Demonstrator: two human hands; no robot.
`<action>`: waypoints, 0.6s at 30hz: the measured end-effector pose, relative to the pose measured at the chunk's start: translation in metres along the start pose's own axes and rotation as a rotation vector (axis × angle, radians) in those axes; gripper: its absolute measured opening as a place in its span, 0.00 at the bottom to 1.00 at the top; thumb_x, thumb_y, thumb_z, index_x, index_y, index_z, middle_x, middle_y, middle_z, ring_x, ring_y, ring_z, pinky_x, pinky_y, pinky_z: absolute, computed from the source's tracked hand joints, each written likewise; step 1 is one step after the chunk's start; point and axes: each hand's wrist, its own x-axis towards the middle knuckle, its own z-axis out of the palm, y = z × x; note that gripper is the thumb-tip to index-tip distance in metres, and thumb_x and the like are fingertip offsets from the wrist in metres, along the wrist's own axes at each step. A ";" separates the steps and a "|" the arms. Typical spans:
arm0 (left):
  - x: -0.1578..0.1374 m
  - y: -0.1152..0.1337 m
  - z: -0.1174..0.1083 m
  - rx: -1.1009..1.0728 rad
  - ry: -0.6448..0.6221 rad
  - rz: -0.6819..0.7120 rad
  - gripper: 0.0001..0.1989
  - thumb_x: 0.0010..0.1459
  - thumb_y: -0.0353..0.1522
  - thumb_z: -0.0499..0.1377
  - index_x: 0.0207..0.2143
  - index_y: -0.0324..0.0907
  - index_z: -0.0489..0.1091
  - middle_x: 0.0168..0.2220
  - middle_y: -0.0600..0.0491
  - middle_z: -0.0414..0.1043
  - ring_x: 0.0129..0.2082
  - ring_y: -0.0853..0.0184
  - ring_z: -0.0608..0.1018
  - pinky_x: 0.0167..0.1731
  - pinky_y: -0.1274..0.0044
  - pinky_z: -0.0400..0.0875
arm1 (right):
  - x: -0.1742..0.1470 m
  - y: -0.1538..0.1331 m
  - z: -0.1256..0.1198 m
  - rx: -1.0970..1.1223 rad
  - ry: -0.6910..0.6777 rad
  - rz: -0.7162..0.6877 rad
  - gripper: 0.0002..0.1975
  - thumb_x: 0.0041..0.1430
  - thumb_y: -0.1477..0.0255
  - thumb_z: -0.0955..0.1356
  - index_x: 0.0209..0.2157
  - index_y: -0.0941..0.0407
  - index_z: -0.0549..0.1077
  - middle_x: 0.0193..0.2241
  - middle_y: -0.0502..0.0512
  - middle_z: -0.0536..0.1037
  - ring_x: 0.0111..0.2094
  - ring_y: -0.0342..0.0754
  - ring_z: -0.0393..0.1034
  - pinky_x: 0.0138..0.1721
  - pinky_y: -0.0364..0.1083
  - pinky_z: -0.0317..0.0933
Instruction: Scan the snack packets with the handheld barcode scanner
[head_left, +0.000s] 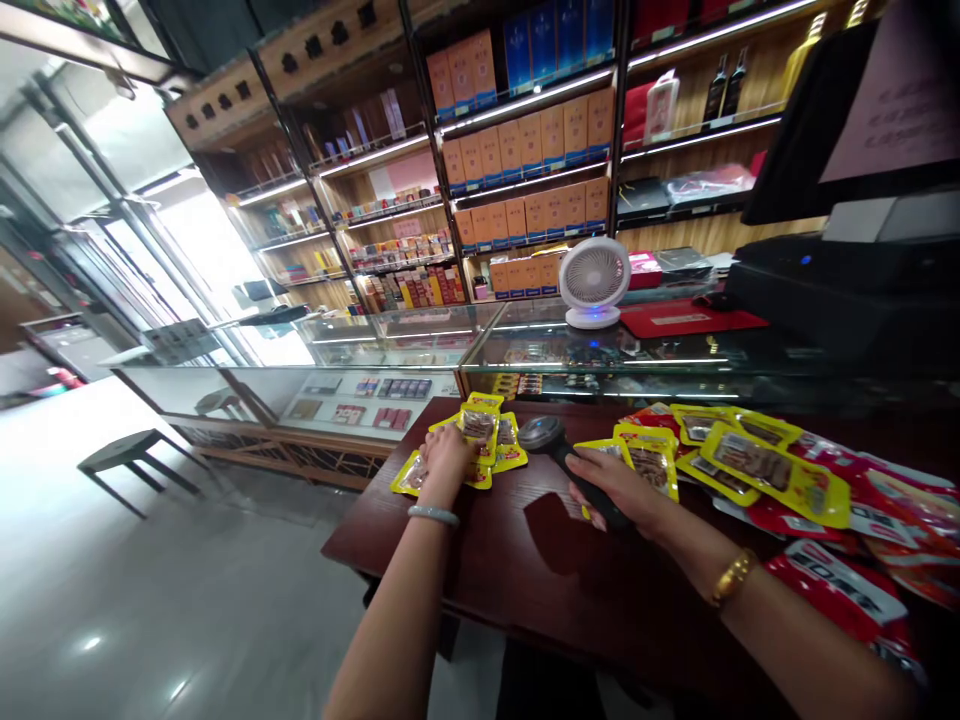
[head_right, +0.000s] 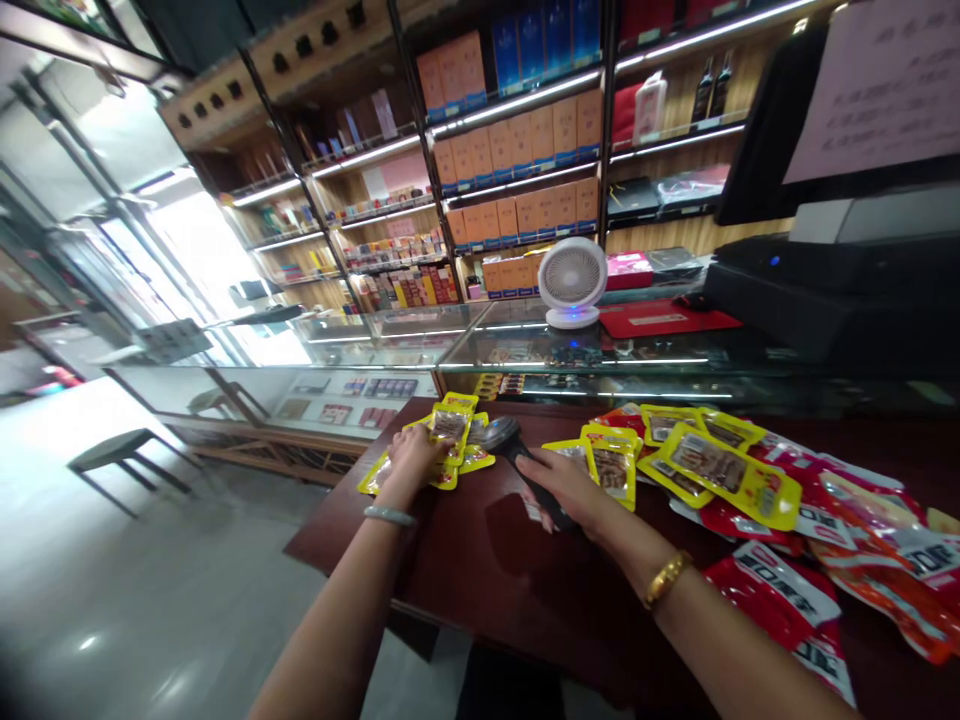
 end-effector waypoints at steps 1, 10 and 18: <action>-0.001 0.001 0.002 -0.025 0.031 0.016 0.25 0.51 0.49 0.60 0.43 0.41 0.69 0.49 0.38 0.72 0.53 0.47 0.70 0.47 0.64 0.62 | 0.001 0.000 -0.002 -0.004 -0.010 0.005 0.23 0.54 0.51 0.70 0.40 0.54 0.65 0.15 0.42 0.71 0.07 0.40 0.62 0.08 0.37 0.53; -0.029 0.026 0.020 -0.632 -0.017 0.104 0.17 0.50 0.43 0.63 0.36 0.45 0.62 0.33 0.52 0.73 0.33 0.62 0.74 0.31 0.76 0.60 | 0.004 0.003 -0.018 0.100 0.021 -0.072 0.24 0.52 0.49 0.70 0.37 0.55 0.65 0.15 0.42 0.71 0.08 0.38 0.59 0.09 0.37 0.53; -0.027 0.039 0.029 -0.767 -0.032 0.144 0.19 0.45 0.43 0.66 0.32 0.45 0.62 0.27 0.55 0.70 0.28 0.66 0.72 0.28 0.77 0.59 | 0.002 0.002 -0.031 0.172 0.072 -0.094 0.23 0.54 0.49 0.69 0.30 0.55 0.63 0.15 0.43 0.69 0.09 0.37 0.59 0.10 0.36 0.50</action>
